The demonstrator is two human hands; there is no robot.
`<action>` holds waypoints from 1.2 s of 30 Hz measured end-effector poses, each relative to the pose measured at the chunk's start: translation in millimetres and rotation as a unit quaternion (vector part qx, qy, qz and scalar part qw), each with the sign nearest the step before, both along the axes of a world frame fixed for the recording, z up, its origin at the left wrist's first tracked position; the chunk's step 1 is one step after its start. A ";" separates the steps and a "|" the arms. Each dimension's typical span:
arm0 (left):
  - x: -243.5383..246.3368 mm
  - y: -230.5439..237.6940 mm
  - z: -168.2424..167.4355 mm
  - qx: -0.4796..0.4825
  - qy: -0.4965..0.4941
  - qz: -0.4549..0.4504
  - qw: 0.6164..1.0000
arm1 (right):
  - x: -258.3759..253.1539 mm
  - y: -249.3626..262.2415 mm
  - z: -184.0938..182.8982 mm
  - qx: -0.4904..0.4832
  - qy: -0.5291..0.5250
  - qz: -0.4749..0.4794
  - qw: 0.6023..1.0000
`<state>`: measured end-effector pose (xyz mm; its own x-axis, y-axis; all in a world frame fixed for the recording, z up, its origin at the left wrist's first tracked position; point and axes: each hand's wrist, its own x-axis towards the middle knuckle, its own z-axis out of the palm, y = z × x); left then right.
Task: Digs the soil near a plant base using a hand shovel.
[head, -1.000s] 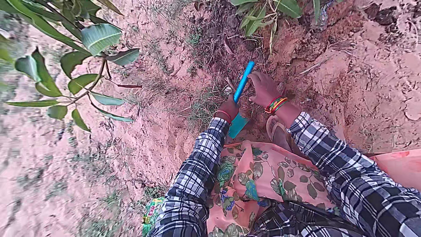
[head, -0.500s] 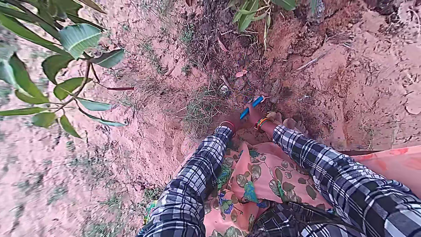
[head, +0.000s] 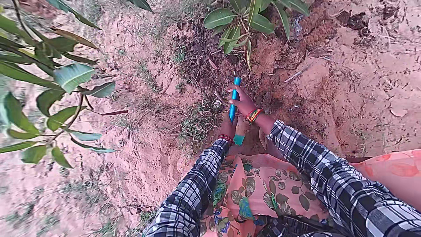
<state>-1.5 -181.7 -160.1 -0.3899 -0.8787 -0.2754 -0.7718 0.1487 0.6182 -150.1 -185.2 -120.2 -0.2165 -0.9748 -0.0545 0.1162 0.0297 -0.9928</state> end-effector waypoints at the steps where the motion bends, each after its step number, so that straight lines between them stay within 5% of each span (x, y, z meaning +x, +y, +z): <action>1: -16.7 -8.8 12.6 -0.036 0.041 0.016 0.998 | -9.6 -9.5 24.8 -0.036 0.032 -0.001 0.999; 5: -92.0 -47.9 104.1 -0.128 0.106 0.009 0.986 | -63.4 -39.7 124.4 -0.144 0.120 -0.046 0.981; 8: -106.5 -45.7 137.8 -0.089 0.072 -0.034 0.993 | -79.3 -35.3 143.5 -0.083 0.131 -0.077 0.985; 13: -63.2 -24.1 91.8 0.041 -0.070 -0.116 0.990 | -45.5 1.0 62.6 0.121 0.082 -0.115 0.983; 18: -1.3 -16.1 28.5 0.194 -0.244 -0.210 0.927 | 25.1 39.9 -70.2 0.259 0.003 -0.105 0.960; 21: 2.2 2.8 9.2 0.223 -0.263 -0.220 0.913 | 29.9 65.5 -110.7 0.299 0.002 -0.076 0.951; 36: -15.7 21.6 -13.0 0.092 -0.159 -0.070 0.980 | -5.8 31.2 -56.1 0.197 0.048 -0.037 0.978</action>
<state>-17.2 -160.1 -173.2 -0.3718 -0.7461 -0.5524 -0.9101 0.1755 0.3755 -155.9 -154.0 -176.3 -0.3090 -0.8634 -0.3990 0.0388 0.4077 -0.9123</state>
